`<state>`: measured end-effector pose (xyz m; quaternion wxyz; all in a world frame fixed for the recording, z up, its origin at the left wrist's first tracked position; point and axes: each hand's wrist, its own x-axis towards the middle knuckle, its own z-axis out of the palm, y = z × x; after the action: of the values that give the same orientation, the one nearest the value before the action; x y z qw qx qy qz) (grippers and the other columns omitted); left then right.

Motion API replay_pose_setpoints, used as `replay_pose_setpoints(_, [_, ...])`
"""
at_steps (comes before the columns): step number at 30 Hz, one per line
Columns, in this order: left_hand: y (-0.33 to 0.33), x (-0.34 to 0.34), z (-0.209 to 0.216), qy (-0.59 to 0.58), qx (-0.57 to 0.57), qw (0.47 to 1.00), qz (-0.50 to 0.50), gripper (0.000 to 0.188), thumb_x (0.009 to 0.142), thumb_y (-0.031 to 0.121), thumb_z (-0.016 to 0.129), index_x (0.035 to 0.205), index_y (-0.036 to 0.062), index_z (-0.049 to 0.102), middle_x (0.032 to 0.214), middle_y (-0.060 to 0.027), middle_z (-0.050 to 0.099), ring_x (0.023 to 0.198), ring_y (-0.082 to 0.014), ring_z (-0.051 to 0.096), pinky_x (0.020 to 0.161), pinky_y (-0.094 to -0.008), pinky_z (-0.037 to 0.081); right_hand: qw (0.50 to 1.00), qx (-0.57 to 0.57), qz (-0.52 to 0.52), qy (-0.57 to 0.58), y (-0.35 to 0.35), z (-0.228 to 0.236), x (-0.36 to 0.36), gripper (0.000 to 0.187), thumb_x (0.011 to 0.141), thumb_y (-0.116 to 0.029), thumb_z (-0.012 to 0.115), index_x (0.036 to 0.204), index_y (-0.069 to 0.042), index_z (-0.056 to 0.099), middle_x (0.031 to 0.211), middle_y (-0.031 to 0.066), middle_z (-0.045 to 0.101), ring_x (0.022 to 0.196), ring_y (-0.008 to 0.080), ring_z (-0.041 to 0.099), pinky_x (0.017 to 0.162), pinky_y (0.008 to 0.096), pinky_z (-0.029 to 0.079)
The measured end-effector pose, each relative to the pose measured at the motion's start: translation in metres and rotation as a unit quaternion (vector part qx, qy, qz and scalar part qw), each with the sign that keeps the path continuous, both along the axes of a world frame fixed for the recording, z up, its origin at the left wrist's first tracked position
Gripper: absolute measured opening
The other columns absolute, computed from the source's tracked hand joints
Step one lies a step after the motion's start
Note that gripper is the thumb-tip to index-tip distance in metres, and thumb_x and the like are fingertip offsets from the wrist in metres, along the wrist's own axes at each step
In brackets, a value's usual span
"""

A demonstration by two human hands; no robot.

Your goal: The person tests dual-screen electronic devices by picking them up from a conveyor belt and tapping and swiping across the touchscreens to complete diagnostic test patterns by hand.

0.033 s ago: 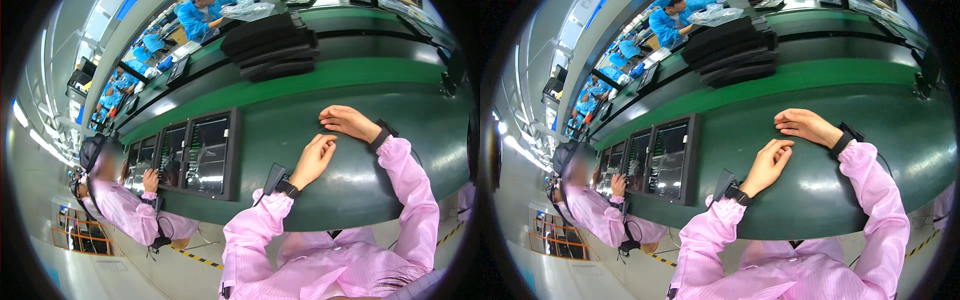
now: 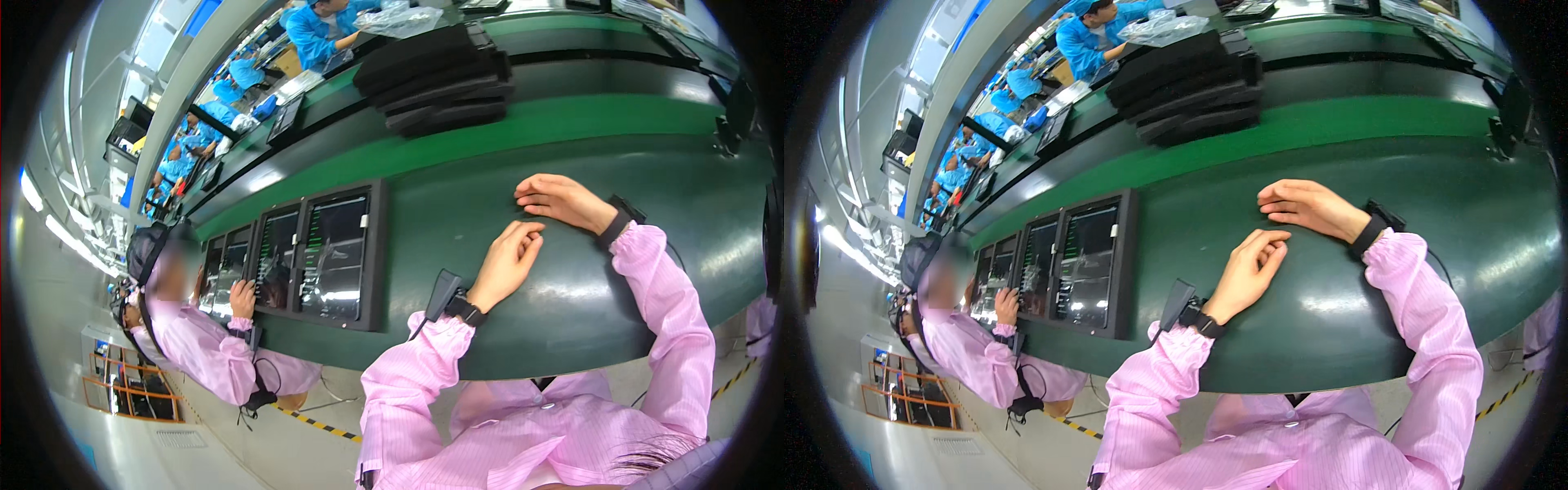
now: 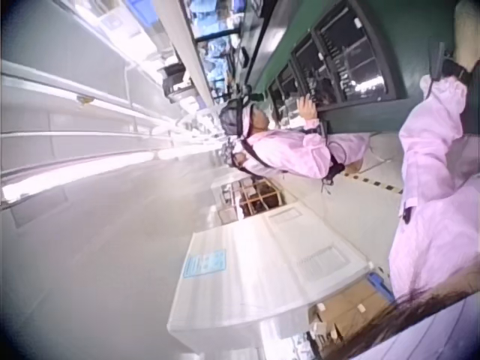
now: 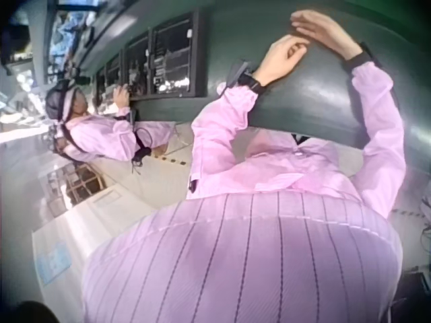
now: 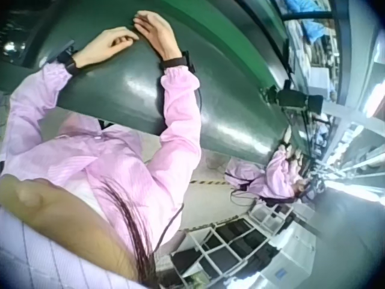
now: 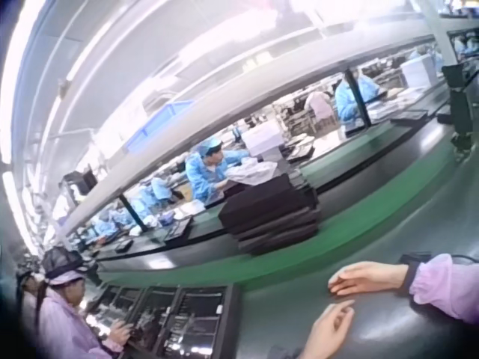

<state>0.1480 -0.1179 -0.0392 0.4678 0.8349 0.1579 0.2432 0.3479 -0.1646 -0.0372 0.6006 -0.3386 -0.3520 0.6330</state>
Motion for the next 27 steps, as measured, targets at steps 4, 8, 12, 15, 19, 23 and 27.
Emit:
replay_pose_setpoints(4, [-0.0001,-0.0028,0.0022,0.020,-0.003,1.000,0.011,0.022,0.095,0.008,0.058,0.115,0.0003,0.064,0.092,-0.0068,0.060,0.074,-0.0131,0.059,0.065,-0.0258,0.047,1.000,0.010,0.019,-0.007,0.0012,-0.0061,0.0019,0.033,0.102,-0.025,0.052,0.122,0.000,0.059,0.121,0.0085,0.061,0.114,0.0166,0.057,0.102,0.0306,0.047])
replay_pose_setpoints(8, [-0.0009,-0.0031,0.0037,0.023,-0.006,1.000,0.011,0.021,0.095,0.008,0.058,0.114,-0.0002,0.063,0.092,-0.0076,0.060,0.076,-0.0138,0.059,0.066,-0.0259,0.047,1.000,0.005,0.016,-0.012,0.0015,-0.0055,0.0021,0.033,0.103,-0.025,0.051,0.122,-0.001,0.059,0.120,0.0080,0.061,0.113,0.0156,0.058,0.101,0.0298,0.047])
replay_pose_setpoints(12, [-0.0004,-0.0025,0.0041,0.023,-0.007,1.000,0.007,0.021,0.096,0.009,0.058,0.114,-0.0010,0.063,0.093,-0.0083,0.060,0.078,-0.0144,0.059,0.068,-0.0263,0.048,1.000,0.007,0.019,-0.008,0.0016,-0.0052,0.0031,0.032,0.103,-0.024,0.051,0.122,0.000,0.059,0.120,0.0080,0.061,0.113,0.0156,0.058,0.101,0.0296,0.047])
replay_pose_setpoints(15, [-0.0001,-0.0008,0.0045,0.026,-0.008,1.000,0.008,0.021,0.096,0.009,0.058,0.114,-0.0012,0.063,0.093,-0.0084,0.060,0.078,-0.0143,0.059,0.068,-0.0262,0.048,1.000,0.007,0.017,-0.009,0.0021,-0.0050,0.0041,0.032,0.103,-0.024,0.051,0.122,0.000,0.060,0.120,0.0082,0.061,0.113,0.0156,0.058,0.100,0.0296,0.048])
replay_pose_setpoints(19, [0.0004,-0.0016,0.0034,0.025,-0.004,1.000,0.007,0.021,0.096,0.009,0.058,0.114,-0.0012,0.063,0.093,-0.0081,0.060,0.078,-0.0139,0.059,0.068,-0.0262,0.047,1.000,0.006,0.015,-0.011,0.0027,-0.0046,0.0036,0.032,0.103,-0.024,0.051,0.122,0.000,0.060,0.121,0.0085,0.061,0.113,0.0158,0.058,0.100,0.0297,0.048])
replay_pose_setpoints(23, [0.0001,-0.0019,0.0050,0.028,-0.008,1.000,0.007,0.021,0.096,0.009,0.059,0.113,-0.0010,0.063,0.092,-0.0075,0.060,0.078,-0.0135,0.059,0.068,-0.0259,0.047,1.000,0.003,0.012,-0.011,0.0036,-0.0063,0.0044,0.032,0.103,-0.025,0.051,0.121,0.000,0.060,0.120,0.0080,0.061,0.113,0.0156,0.058,0.100,0.0294,0.048])
replay_pose_setpoints(27, [0.0001,-0.0022,0.0061,0.033,-0.004,0.999,0.008,0.021,0.096,0.008,0.059,0.113,-0.0009,0.064,0.092,-0.0073,0.060,0.077,-0.0133,0.058,0.069,-0.0255,0.047,1.000,0.004,0.022,0.000,0.0044,-0.0085,0.0053,0.029,0.102,-0.025,0.052,0.116,-0.001,0.061,0.114,0.0063,0.061,0.108,0.0136,0.058,0.099,0.0279,0.047])
